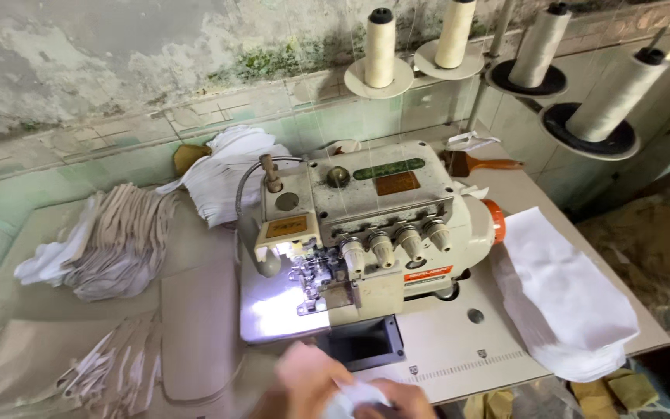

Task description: The person operates a serger sewing machine to stitch the edges of white fabric pieces. They repeatedly pick up a piece from a stack on the left, guide it through the machine, and place the finished piece on a stack on the right.

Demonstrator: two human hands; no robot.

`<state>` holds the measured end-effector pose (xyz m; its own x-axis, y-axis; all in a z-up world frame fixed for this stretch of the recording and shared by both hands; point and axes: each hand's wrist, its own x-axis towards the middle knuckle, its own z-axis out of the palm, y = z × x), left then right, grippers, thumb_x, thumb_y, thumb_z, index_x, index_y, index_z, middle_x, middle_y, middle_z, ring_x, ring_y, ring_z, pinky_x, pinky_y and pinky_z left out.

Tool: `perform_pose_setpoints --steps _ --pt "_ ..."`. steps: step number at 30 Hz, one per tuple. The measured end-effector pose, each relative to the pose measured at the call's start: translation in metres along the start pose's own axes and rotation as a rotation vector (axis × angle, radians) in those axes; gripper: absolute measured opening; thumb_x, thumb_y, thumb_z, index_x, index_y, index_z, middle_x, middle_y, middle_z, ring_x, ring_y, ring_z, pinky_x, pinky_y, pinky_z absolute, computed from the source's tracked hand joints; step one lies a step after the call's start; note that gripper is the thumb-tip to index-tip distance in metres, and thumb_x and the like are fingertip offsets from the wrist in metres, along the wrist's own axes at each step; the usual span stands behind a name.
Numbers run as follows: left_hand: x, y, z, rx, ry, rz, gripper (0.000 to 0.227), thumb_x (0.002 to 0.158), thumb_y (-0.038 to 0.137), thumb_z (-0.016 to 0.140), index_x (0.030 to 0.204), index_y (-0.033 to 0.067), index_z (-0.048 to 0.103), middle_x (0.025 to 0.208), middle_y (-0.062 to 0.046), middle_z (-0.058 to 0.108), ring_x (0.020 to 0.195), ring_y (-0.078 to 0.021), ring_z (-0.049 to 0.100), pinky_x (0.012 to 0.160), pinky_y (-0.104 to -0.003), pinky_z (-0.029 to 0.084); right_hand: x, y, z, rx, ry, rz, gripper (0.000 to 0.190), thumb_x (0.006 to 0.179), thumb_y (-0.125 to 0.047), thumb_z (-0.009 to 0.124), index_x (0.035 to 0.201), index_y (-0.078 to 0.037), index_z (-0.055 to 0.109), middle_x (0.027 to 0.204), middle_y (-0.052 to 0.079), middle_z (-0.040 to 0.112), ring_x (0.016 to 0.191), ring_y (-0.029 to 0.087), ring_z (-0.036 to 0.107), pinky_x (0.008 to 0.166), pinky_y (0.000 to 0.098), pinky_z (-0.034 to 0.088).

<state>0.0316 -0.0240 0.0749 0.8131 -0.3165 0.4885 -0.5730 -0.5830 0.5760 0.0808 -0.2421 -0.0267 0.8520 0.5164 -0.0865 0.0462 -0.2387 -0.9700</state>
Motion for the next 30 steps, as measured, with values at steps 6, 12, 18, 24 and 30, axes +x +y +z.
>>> perform_pose_setpoints --steps 6,12,18,24,30 --pt "-0.007 -0.05 -0.059 0.502 0.187 -0.097 0.024 0.086 0.024 0.08 0.107 0.0147 0.072 0.087 -0.001 0.064 0.081 -0.0258 0.057 0.075 -0.038 0.045 0.044 -0.002 0.087 0.451 -0.298 0.051 0.017 0.09 -0.018 0.082 0.088 -0.001 0.081 0.076 -0.005 0.066 0.074 0.005 0.056 0.063 0.0226 0.043" --pt "0.005 -0.045 -0.065 0.452 0.162 -0.009 0.005 0.093 0.02 0.074 0.092 0.0156 0.075 0.077 0.001 0.054 0.071 -0.0212 0.047 0.063 -0.034 0.037 0.042 0.008 0.099 0.74 -0.364 0.095 0.027 0.088 -0.015 0.083 0.101 0.009 0.08 0.079 0.002 0.068 0.071 0.009 0.057 0.061 0.0226 0.038" --pt "0.013 -0.045 -0.065 0.459 0.195 0.034 0.004 0.095 0.017 0.071 0.092 0.015 0.071 0.08 0.001 0.06 0.07 -0.022 0.049 0.063 -0.036 0.034 0.043 0.012 0.094 0.732 -0.342 0.154 0.029 0.086 -0.011 0.082 0.106 0.01 0.079 0.084 0.006 0.073 0.075 0.012 0.063 0.065 0.0238 0.045" --pt "0.013 -0.046 -0.069 0.545 0.174 0.034 0.009 0.098 0.023 0.067 0.093 0.0198 0.074 0.084 0.0 0.054 0.072 -0.0228 0.047 0.066 -0.036 0.034 0.043 0.011 0.094 0.711 -0.31 0.123 0.026 0.086 -0.012 0.084 0.102 0.008 0.079 0.081 0.004 0.07 0.073 0.011 0.059 0.064 0.0246 0.042" --pt "0.021 -0.05 -0.068 0.665 0.223 -0.03 0.005 0.088 0.024 0.08 0.091 0.022 0.076 0.082 0.002 0.056 0.074 -0.0216 0.049 0.064 -0.036 0.032 0.051 0.012 0.086 0.514 -0.201 -0.004 0.025 0.087 -0.015 0.081 0.103 0.004 0.082 0.085 0.002 0.073 0.079 0.01 0.063 0.07 0.026 0.05"
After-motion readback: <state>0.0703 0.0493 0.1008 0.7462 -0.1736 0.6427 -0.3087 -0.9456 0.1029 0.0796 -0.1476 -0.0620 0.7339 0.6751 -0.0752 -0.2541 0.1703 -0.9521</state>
